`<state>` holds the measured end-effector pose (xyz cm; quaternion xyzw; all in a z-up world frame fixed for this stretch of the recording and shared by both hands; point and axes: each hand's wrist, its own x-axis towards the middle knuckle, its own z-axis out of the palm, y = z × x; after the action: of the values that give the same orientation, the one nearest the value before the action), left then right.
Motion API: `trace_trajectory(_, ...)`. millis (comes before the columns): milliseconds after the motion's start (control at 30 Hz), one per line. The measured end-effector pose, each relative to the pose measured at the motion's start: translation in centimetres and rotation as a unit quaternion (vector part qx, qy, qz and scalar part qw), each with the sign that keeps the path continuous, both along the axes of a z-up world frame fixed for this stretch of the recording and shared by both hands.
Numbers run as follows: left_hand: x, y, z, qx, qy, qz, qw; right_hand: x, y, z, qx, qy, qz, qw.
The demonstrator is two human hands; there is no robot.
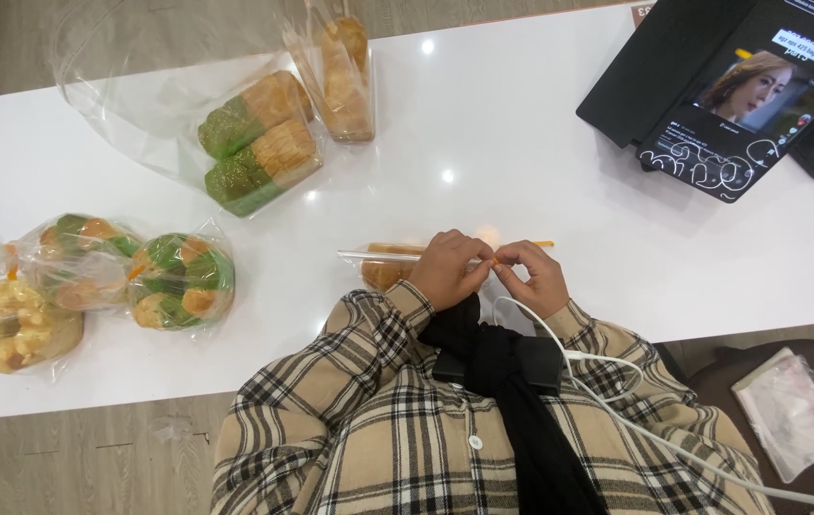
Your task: The person places various bread items, including round and rectangular loaves, into clear plastic bags on a white table. They then seal each bag using small orange clips, arranging the packaged items neatly on the surface.
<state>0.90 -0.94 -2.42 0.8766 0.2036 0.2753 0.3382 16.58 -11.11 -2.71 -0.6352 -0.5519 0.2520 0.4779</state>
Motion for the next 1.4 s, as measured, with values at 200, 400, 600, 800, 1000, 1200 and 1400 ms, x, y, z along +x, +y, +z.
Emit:
trace_trajectory(200,-0.2,0.0,0.5,-0.045,0.005,0.002,0.999,-0.4,0.1,-0.2,0.03,-0.014,-0.007,0.999)
trace_trajectory(400,-0.1,0.2,-0.6,-0.062,0.022,-0.008,0.998,-1.0,0.0,-0.8,0.067,-0.017,-0.018,0.997)
trace_trajectory(600,-0.4,0.6,0.0,-0.13,0.048,-0.02,0.99,-1.6,-0.2,-1.0,0.096,-0.01,-0.022,0.995)
trace_trajectory(800,-0.9,1.1,1.7,-0.131,0.069,-0.04,0.988,-1.1,0.0,0.0,0.074,-0.021,-0.001,0.997)
trace_trajectory(1000,-1.2,0.7,2.0,-0.022,0.12,-0.033,0.992,-0.2,-0.5,0.9,0.043,-0.015,0.011,0.999)
trace_trajectory(1200,-0.3,-0.1,-0.3,0.088,0.129,-0.015,0.988,0.6,-1.2,-0.1,-0.001,-0.045,-0.011,0.999)
trace_trajectory(1400,0.9,-0.5,-0.9,0.176,0.122,0.024,0.977,0.9,-1.3,-1.5,0.012,-0.09,-0.011,0.996)
